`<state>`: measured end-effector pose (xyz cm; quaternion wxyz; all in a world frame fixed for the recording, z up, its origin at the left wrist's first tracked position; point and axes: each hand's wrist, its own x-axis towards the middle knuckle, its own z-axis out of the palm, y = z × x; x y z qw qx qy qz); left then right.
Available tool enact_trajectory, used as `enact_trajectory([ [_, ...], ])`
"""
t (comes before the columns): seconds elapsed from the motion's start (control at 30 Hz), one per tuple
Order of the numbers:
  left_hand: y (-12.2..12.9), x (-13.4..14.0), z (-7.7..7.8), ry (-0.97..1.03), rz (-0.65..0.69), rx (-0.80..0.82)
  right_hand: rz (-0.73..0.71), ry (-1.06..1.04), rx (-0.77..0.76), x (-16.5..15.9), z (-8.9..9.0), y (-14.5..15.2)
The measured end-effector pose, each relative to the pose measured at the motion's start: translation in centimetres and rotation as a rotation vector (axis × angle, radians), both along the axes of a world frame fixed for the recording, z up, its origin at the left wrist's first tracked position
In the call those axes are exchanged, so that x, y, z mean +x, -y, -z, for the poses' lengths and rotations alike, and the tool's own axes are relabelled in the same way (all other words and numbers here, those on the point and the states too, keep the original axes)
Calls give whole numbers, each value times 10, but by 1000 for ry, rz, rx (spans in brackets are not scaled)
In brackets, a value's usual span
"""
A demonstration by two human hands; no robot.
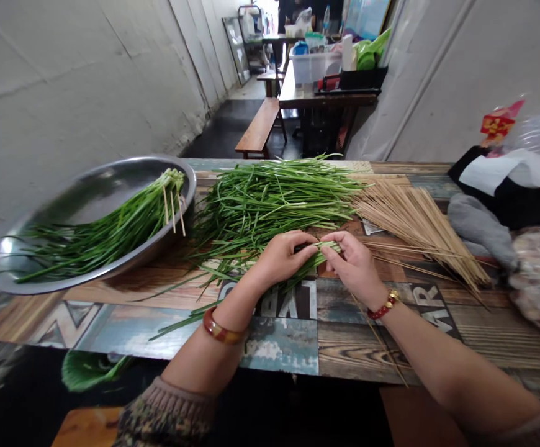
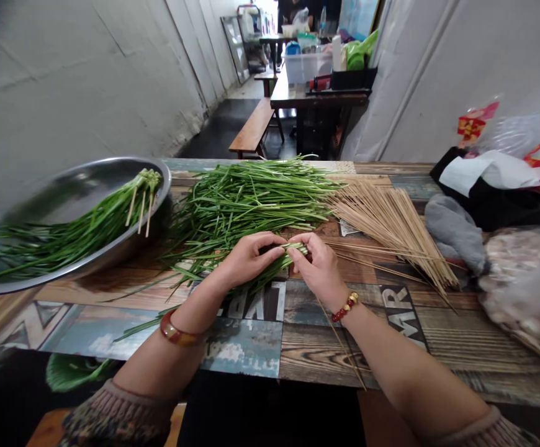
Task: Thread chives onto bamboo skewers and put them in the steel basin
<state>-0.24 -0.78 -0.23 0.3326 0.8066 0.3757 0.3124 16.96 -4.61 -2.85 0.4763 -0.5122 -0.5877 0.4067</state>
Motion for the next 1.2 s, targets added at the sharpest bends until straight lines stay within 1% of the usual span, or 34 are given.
enact_trajectory([
  [0.13,2,2,3,-19,-15,-25,-24,21,-18,-1,0,2],
  [0.3,3,4,6,-92,-15,6,-10,75,-52,-2,4,0],
  [0.4,2,2,5,-94,4,6,-23,68,-63,-1,7,-1],
  [0.43,1,0,5,-83,-16,24,-30,64,-63,-1,8,-1],
  [0.5,-3,-4,3,-61,-133,111,-43,62,-58,-1,9,-2],
  [0.57,-7,-9,1,-81,-313,255,-51,65,-51,-1,10,-1],
  [0.63,-11,-14,-1,-164,-449,391,-52,63,-44,-1,11,-1],
  [0.67,-12,-16,-1,-221,-478,441,-53,61,-43,-1,11,-1],
  [0.73,-13,-17,0,-342,-465,494,-57,58,-41,-2,11,-1],
  [0.8,-14,-18,3,-445,-410,502,-60,62,-41,-2,10,-1],
  [0.9,-14,-17,6,-520,-376,490,-55,77,-41,-3,8,-1],
  [1.0,-12,-15,3,-478,-371,541,-53,84,-40,-4,5,0],
  [1.1,-9,-13,-2,-350,-290,627,-42,88,-37,-4,4,1],
  [1.17,-8,-11,-1,-259,-226,620,-34,88,-33,-4,4,1],
  [1.2,-8,-10,1,-222,-204,590,-31,85,-28,-4,4,1],
])
